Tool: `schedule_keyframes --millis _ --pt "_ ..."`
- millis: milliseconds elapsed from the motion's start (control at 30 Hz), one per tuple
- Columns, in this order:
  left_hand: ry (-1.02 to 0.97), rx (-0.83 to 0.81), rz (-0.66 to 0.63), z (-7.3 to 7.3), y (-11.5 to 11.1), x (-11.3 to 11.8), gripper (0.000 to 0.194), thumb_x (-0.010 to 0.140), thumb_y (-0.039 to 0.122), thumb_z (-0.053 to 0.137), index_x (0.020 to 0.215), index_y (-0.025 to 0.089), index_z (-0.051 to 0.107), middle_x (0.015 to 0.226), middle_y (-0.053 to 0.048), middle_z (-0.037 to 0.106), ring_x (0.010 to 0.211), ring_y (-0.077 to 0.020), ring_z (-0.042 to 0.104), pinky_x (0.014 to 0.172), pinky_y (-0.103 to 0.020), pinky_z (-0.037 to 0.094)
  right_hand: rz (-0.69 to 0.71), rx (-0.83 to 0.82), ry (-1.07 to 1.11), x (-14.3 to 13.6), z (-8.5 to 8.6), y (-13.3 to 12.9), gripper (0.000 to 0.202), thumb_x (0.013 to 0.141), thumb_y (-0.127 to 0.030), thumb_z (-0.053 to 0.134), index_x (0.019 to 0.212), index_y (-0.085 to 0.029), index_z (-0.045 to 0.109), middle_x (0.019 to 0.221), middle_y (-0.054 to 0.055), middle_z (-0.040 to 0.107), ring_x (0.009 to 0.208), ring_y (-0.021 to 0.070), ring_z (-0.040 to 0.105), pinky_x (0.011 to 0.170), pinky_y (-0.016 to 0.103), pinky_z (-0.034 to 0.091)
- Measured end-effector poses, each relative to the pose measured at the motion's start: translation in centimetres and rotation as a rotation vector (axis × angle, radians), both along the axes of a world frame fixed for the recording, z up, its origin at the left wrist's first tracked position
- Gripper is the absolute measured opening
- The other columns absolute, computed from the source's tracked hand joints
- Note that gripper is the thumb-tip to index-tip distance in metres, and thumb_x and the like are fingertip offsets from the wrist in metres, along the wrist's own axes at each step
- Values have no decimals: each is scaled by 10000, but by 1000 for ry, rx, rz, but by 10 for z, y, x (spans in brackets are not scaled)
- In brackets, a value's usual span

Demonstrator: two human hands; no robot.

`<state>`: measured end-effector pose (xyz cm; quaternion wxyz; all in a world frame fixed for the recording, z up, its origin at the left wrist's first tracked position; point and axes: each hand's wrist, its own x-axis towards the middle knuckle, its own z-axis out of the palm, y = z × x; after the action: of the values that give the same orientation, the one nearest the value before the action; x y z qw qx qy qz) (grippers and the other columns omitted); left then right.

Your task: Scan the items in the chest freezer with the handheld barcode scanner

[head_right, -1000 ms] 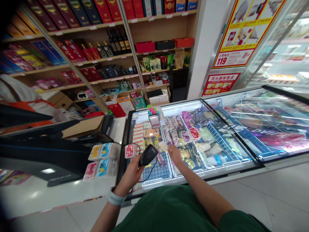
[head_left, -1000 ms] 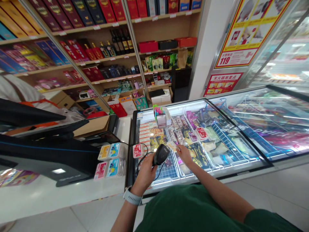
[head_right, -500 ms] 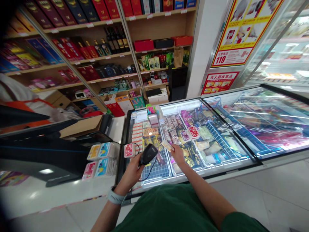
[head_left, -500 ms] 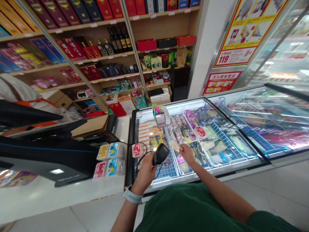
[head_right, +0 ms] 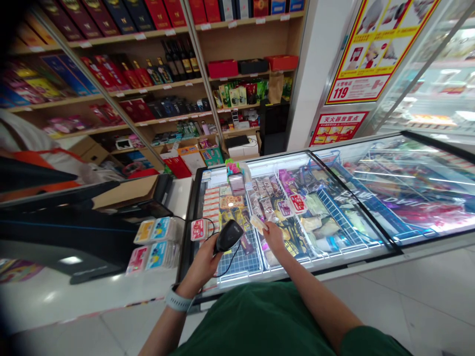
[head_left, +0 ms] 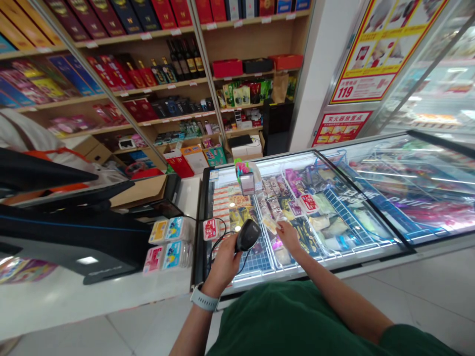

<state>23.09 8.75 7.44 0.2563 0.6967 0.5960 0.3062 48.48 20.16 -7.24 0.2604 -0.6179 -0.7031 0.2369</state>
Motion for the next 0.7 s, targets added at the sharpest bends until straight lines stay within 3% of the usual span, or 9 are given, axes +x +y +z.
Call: schedule_keyframes --millis 233,700 --pt "1 -7 4 -1 1 0 534 775 72 501 1300 160 466 1250 -136 594 1169 -265 541 1022 -471 415 -36 2 5 2 4 1 281 800 -206 497 1021 -163 665 964 82 694 818 193 636 842 308 463" --pt "-8 -16 -21 3 5 5 534 770 63 496 1296 153 478 1281 -138 585 1199 -268 535 1040 -479 410 -209 19 262 16 37 28 342 804 -364 495 1043 -205 681 837 50 718 750 217 665 722 346 527"
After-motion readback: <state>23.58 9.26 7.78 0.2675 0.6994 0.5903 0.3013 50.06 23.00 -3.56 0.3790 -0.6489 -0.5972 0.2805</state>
